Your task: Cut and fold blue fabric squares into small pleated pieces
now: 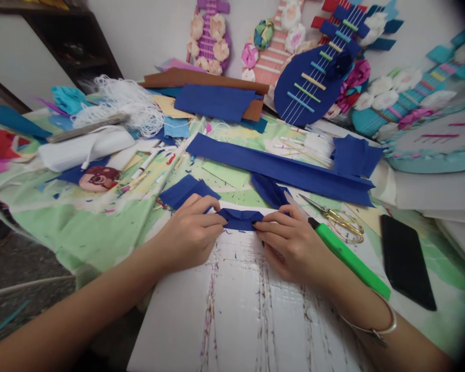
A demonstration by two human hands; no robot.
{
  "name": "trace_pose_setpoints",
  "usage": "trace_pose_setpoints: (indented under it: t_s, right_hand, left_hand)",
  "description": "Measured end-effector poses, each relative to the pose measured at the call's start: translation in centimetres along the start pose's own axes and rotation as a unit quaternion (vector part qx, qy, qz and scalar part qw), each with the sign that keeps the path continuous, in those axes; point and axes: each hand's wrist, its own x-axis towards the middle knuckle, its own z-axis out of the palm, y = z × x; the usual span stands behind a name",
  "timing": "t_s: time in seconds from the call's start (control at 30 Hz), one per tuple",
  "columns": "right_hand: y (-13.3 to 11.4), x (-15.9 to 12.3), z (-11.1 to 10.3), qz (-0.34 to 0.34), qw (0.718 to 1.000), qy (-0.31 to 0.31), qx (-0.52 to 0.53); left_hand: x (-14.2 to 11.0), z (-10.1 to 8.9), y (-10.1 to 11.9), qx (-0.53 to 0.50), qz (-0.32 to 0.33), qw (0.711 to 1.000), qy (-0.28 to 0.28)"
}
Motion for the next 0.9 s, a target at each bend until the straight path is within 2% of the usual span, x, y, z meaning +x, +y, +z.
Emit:
trace_pose_setpoints:
  t_s: [0.3, 0.67, 0.73, 0.8, 0.9]
  right_hand:
    - [0.4, -0.2, 0.5, -0.017, 0.998, 0.051, 0.013]
    - [0.6, -0.3, 0.4, -0.013, 0.999, 0.049, 0.015]
    - [0.6, -0.3, 0.5, -0.018, 0.997, 0.065, 0.025]
    - [0.6, -0.3, 0.6, -0.012, 0.993, 0.107, 0.041]
    - [0.7, 0.0, 0.8, 0.034, 0.984, 0.163, 0.066]
  left_hand:
    - [0.1, -0.1, 0.0, -0.011, 0.017, 1.0, 0.024]
    - [-0.1, 0.1, -0.2, -0.041, 0.014, 0.998, 0.049]
    - [-0.1, 0.1, -0.1, -0.061, -0.005, 0.995, 0.081]
    - [0.1, -0.1, 0.1, -0.09, -0.056, 0.989, 0.108]
    - [1.1, -0.5, 0.1, -0.136, -0.172, 0.973, 0.076]
